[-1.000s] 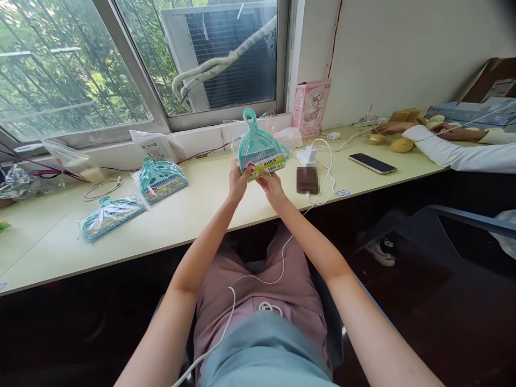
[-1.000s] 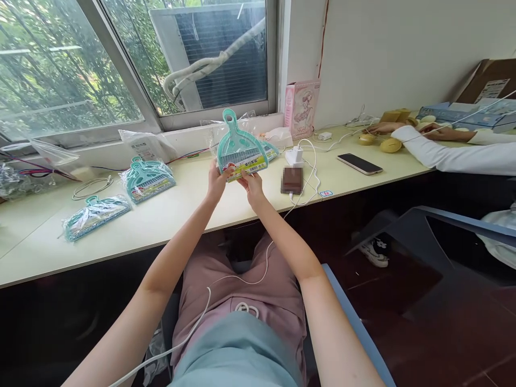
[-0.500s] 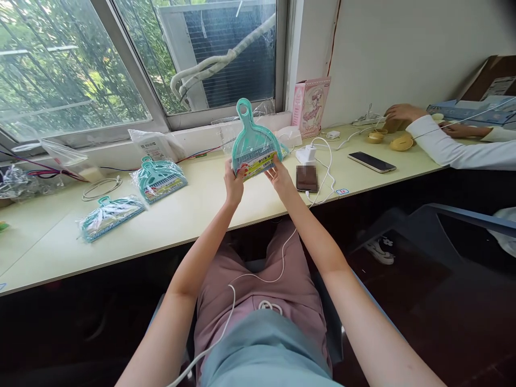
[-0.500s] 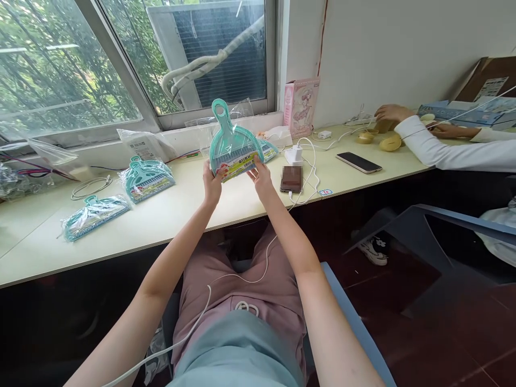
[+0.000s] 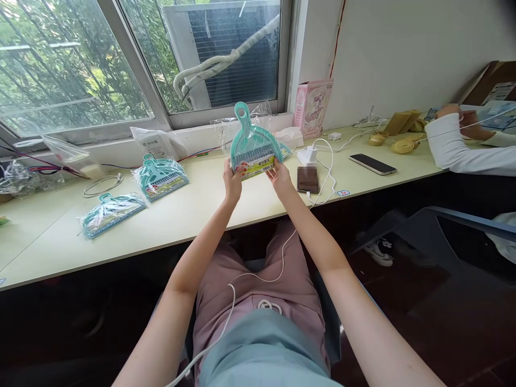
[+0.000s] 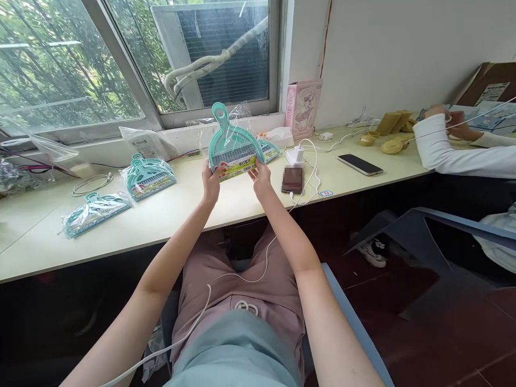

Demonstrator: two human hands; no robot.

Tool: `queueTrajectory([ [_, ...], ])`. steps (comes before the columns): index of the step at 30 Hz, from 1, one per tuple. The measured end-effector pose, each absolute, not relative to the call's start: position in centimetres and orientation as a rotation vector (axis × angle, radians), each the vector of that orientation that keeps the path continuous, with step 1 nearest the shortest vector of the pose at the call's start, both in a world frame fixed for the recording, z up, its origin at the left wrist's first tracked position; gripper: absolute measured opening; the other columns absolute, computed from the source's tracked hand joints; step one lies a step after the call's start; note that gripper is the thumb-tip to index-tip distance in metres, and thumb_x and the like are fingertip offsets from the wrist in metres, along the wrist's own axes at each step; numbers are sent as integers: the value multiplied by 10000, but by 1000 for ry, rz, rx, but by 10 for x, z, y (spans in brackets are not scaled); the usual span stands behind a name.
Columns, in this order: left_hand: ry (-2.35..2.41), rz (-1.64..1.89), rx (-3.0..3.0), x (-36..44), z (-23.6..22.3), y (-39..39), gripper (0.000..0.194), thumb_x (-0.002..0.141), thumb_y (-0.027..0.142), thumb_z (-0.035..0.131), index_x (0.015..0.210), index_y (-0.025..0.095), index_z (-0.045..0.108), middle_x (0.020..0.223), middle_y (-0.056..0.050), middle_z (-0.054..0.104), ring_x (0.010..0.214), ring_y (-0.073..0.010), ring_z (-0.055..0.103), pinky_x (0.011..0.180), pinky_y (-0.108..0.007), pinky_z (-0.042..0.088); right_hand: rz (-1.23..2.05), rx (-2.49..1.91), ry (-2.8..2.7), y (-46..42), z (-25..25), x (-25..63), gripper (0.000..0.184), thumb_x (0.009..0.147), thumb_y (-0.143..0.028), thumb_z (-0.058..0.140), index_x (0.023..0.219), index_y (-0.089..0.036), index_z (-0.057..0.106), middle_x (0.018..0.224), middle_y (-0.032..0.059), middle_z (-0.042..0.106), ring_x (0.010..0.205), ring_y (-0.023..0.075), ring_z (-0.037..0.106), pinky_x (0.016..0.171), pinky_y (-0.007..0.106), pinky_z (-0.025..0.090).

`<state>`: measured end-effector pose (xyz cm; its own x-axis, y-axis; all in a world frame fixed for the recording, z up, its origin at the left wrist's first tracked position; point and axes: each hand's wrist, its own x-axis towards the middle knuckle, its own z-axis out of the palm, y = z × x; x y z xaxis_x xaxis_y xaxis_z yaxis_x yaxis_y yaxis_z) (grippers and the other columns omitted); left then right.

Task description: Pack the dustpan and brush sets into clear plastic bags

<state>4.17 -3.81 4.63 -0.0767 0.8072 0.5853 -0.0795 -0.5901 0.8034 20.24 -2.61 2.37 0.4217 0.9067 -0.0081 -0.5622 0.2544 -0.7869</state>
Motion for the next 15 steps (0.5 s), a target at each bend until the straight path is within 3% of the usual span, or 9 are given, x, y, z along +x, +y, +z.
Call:
queueTrajectory([
  [6,766,1801,1516,40,48,-36,299,838,250,629,1137,248,644,976,-44,702,939,-209,648,811,-309,495,994,-785,-640,-32,20,200,292,836,-491,662,1057,-313,596,1157,-1,688,1104,178,663,987,415,571],
  [15,744,1822,1430,28,42,-30,177,788,253,628,963,230,630,942,-39,654,899,-185,617,778,-287,486,1048,-707,-785,-58,22,191,430,693,-260,803,1051,-311,569,1024,-44,692,1114,170,669,1027,401,565],
])
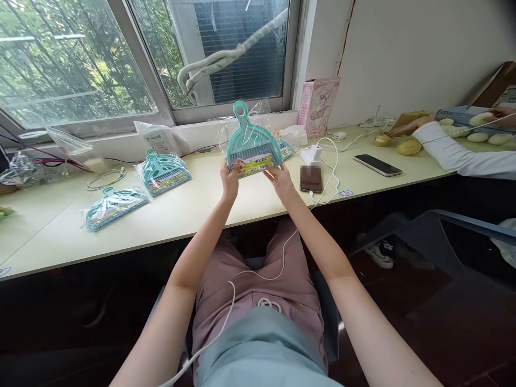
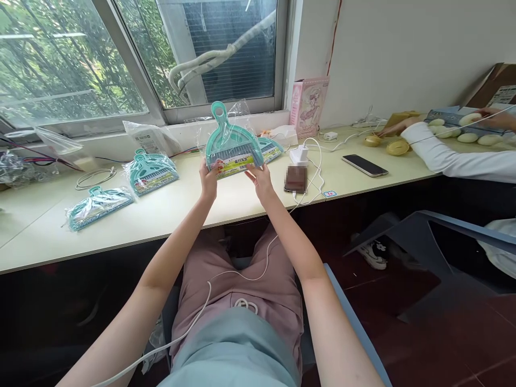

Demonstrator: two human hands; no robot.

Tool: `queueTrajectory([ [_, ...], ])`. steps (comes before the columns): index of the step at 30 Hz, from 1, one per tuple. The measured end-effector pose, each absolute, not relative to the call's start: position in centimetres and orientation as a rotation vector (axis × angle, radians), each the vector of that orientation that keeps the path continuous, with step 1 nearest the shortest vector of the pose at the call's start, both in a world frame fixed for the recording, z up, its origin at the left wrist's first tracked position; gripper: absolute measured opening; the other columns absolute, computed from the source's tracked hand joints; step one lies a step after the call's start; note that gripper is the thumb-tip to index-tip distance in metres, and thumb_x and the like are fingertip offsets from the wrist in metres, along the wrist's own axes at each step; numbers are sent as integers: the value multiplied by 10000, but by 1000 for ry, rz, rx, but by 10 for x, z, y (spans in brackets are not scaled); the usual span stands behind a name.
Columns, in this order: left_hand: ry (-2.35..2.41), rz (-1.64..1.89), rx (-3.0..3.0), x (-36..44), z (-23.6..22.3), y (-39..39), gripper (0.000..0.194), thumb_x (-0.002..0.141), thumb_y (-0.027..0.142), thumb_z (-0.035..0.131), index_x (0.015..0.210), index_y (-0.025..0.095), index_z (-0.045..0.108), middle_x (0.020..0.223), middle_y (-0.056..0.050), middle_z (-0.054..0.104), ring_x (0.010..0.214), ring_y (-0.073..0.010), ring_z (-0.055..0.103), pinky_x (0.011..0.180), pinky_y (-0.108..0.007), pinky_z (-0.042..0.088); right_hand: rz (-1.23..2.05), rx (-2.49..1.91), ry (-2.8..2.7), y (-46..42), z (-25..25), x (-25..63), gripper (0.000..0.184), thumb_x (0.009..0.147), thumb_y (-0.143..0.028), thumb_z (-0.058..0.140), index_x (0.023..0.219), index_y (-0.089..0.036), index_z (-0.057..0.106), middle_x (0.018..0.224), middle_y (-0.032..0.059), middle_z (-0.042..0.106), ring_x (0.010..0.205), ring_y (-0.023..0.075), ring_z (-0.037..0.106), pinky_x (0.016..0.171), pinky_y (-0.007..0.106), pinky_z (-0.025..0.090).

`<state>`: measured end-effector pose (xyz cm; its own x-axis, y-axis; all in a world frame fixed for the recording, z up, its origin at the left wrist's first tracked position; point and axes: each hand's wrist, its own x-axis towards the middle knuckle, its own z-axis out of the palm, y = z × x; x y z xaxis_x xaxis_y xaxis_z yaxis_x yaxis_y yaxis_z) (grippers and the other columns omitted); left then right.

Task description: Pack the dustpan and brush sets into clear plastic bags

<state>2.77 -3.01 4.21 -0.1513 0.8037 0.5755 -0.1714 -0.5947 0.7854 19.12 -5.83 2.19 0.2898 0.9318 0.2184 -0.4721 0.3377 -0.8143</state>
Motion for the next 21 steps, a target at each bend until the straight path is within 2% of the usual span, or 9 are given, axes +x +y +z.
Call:
queueTrajectory([
  [3,731,1788,1419,28,36,-28,177,775,263,623,949,227,618,934,-39,647,884,-182,611,758,-284,485,1026,-760,-785,-59,19,189,540,643,-232,835,1106,-304,568,1002,-34,687,1090,185,680,1012,399,574],
  [7,691,1764,1439,30,29,-25,188,764,270,624,946,224,623,935,-44,651,869,-188,610,754,-298,484,926,-822,-738,-57,14,188,637,634,-254,843,1201,-313,560,1084,-7,689,1081,201,673,969,401,583],
  [14,753,1728,1457,28,22,-21,197,761,271,633,952,224,632,943,-49,678,882,-195,610,747,-293,489,774,-900,-728,-57,9,187,566,651,-414,836,1130,-256,580,1133,51,683,1059,203,654,869,357,594],
  [17,750,1744,1484,26,20,-18,193,779,327,646,935,218,619,939,-54,673,884,-201,614,750,-298,488,801,-920,-720,-57,6,185,519,676,-475,804,1094,-244,602,1121,58,684,1021,195,661,825,330,596],
  [21,732,1709,1515,24,19,-17,301,787,445,698,960,219,600,947,-54,671,911,-209,637,787,-308,498,848,-982,-671,-54,4,182,478,698,-514,779,1082,-266,634,1139,46,686,1016,188,661,790,309,598],
])
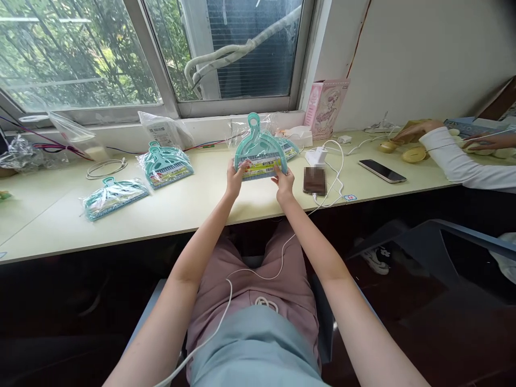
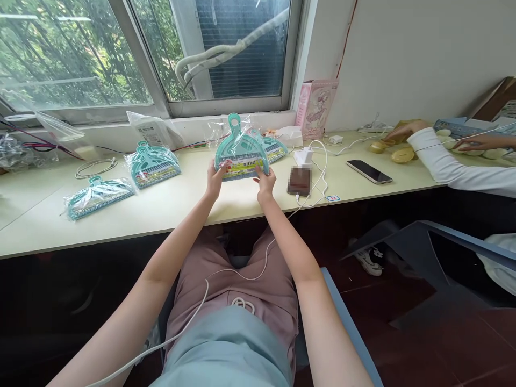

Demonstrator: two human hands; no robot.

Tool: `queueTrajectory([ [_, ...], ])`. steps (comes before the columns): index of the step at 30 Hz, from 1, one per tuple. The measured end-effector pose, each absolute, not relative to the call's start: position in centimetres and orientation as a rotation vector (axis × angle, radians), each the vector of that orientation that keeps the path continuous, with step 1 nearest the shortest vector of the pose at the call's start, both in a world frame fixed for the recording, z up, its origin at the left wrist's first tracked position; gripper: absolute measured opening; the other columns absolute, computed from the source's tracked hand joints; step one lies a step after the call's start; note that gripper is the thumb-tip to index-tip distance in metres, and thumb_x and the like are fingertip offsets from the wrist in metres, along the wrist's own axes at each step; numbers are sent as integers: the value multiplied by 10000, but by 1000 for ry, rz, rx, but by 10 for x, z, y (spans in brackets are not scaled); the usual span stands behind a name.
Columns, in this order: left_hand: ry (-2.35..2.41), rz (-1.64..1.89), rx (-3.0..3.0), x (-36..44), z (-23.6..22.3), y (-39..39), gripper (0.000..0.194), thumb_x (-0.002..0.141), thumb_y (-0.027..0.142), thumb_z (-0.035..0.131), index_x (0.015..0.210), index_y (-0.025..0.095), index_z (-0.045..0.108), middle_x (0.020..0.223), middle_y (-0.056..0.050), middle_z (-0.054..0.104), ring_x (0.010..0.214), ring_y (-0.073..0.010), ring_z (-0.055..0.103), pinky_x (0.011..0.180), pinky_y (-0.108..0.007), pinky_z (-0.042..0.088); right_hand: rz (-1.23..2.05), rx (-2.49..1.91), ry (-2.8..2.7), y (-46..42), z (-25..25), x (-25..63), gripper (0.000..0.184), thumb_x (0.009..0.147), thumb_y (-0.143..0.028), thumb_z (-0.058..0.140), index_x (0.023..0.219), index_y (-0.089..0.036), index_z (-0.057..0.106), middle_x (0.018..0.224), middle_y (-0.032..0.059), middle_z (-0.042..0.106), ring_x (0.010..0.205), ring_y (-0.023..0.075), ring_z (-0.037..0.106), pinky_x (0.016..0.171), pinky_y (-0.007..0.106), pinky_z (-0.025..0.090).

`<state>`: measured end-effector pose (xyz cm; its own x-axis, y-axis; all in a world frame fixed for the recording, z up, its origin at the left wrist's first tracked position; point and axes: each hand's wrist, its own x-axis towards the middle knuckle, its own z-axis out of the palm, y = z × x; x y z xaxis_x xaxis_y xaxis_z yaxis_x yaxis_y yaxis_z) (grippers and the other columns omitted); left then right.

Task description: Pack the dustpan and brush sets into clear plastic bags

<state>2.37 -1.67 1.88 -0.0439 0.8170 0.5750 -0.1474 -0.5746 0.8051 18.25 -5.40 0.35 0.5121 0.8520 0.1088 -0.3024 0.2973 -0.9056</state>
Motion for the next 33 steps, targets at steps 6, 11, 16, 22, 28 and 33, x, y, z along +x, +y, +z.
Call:
queueTrajectory([
  [6,766,1639,1490,22,15,-11,525,632,427,873,1008,221,570,947,-50,668,933,-233,663,814,-336,516,817,-997,-723,-51,3,179,510,733,-521,754,1164,-297,595,1209,48,658,1082,202,654,768,302,604],
  [11,744,1659,1436,18,13,-9,455,666,370,848,1008,224,587,948,-44,680,934,-213,660,806,-313,517,589,-1088,-935,-63,5,174,627,785,-564,724,1309,-329,475,1413,83,514,1195,236,603,818,347,610],
  [16,749,1679,1398,15,13,-11,390,690,315,810,1001,216,597,956,-49,684,933,-208,662,798,-303,514,309,-1321,-1182,-80,13,181,486,915,-565,578,1317,-295,537,1509,125,384,1432,349,344,1053,546,482],
  [22,743,1657,1384,15,13,-11,381,677,318,808,958,220,570,909,-31,675,881,-194,656,761,-297,522,1,-1333,-1547,-79,32,190,454,976,-601,443,1183,-285,695,1397,120,481,1405,405,321,1072,604,410],
  [28,735,1651,1349,15,12,-10,380,675,292,786,966,226,551,915,-31,665,893,-207,653,797,-334,526,-24,-1303,-1684,-72,42,198,530,952,-679,423,1216,-302,686,1368,114,512,1383,399,331,1093,613,366],
  [33,757,1647,1339,14,10,-7,365,672,279,767,963,222,554,895,-24,663,867,-197,652,793,-328,523,-30,-1297,-1694,-70,42,198,588,923,-734,406,1086,-262,717,1378,132,502,1369,407,339,1066,608,390],
])
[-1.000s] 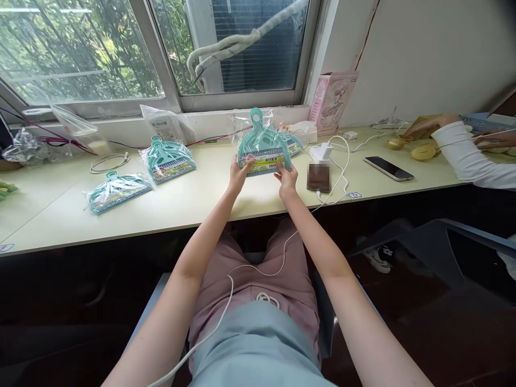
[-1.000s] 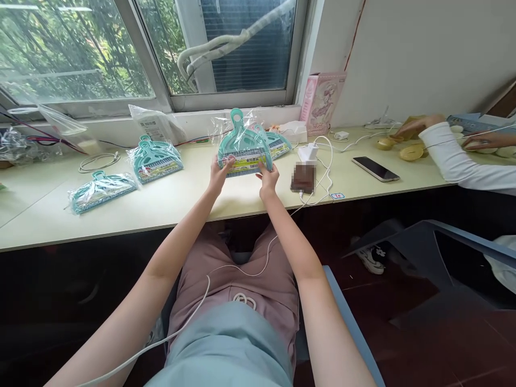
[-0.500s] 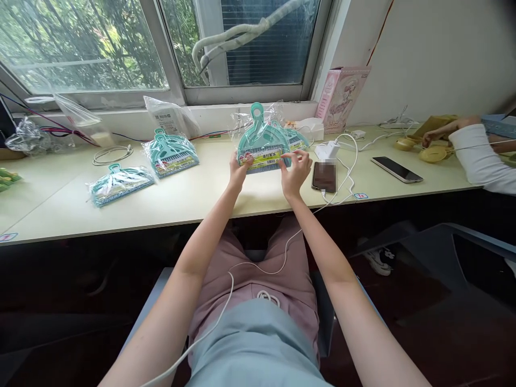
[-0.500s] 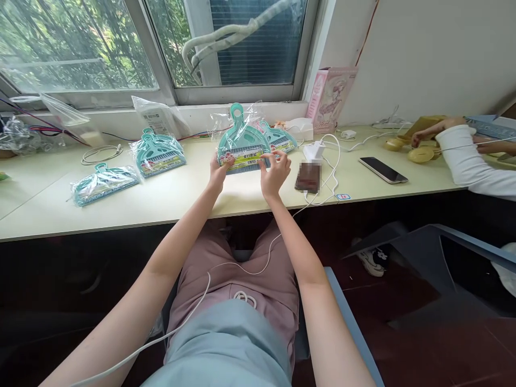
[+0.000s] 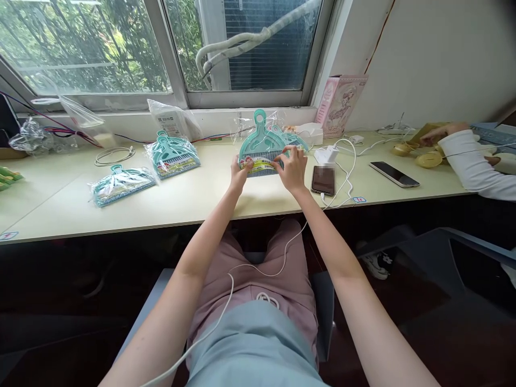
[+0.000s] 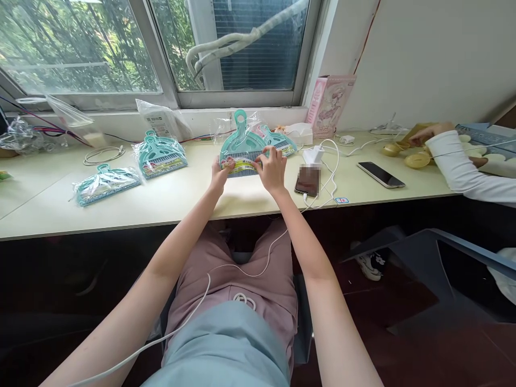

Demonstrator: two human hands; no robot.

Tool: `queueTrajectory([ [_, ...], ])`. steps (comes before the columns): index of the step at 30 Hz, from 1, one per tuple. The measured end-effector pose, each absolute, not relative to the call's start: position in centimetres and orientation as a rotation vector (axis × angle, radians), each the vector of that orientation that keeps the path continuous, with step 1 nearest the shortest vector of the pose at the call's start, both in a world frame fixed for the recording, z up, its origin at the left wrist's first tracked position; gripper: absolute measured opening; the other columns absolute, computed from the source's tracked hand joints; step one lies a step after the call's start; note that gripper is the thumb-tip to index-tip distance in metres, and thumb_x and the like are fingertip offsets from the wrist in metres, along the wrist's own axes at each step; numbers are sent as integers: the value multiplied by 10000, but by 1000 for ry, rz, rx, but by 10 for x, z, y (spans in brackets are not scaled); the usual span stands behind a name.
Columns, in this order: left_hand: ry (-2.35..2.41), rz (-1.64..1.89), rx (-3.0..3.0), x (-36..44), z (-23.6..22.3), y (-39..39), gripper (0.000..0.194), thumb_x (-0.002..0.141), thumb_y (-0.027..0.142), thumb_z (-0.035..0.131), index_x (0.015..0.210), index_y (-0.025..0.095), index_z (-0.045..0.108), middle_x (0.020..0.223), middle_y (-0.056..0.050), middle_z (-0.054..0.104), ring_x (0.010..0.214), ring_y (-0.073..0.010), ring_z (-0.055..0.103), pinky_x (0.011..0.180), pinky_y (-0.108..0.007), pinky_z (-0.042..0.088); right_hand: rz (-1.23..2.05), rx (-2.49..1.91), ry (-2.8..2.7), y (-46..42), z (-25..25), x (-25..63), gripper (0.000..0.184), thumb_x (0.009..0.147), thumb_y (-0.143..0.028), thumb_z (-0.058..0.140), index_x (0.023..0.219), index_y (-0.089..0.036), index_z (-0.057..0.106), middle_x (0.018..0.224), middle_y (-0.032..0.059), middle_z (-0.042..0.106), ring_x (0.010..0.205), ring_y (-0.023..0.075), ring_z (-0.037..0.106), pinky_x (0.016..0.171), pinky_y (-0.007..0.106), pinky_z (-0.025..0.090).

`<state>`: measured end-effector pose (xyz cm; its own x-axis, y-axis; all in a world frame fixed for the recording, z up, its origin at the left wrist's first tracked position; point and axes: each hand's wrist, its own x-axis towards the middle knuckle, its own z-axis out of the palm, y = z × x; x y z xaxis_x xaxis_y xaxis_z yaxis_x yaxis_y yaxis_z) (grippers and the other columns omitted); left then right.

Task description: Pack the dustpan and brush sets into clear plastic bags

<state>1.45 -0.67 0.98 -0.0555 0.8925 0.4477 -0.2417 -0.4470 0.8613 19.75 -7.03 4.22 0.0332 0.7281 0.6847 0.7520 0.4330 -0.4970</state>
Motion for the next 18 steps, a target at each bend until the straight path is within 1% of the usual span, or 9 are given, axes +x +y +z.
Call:
queueTrajectory([
  [5,747,1656,1319,14,8,-3,389,658,278,774,977,215,560,886,-22,670,860,-198,659,786,-330,533,-32,-1324,-1657,-65,44,198,564,944,-711,388,1092,-276,713,1364,123,488,1367,397,342,1053,607,400],
  [12,793,1600,1290,14,6,0,389,644,269,791,952,213,560,905,-33,687,891,-214,667,829,-361,534,-8,-1322,-1680,-54,50,206,608,962,-708,326,1030,-257,727,1353,130,478,1352,387,343,1058,613,383],
  [15,793,1583,1285,14,6,0,393,640,243,786,960,208,560,912,-36,689,915,-222,672,861,-379,528,-31,-1329,-1700,-50,49,207,601,961,-706,334,1012,-261,734,1363,120,479,1354,373,344,1081,618,358],
  [18,811,1572,1270,15,5,0,368,637,218,775,941,203,568,884,-32,687,895,-218,670,853,-374,530,-27,-1341,-1718,-46,46,208,585,971,-683,344,953,-262,749,1331,117,494,1359,363,353,1115,629,309],
])
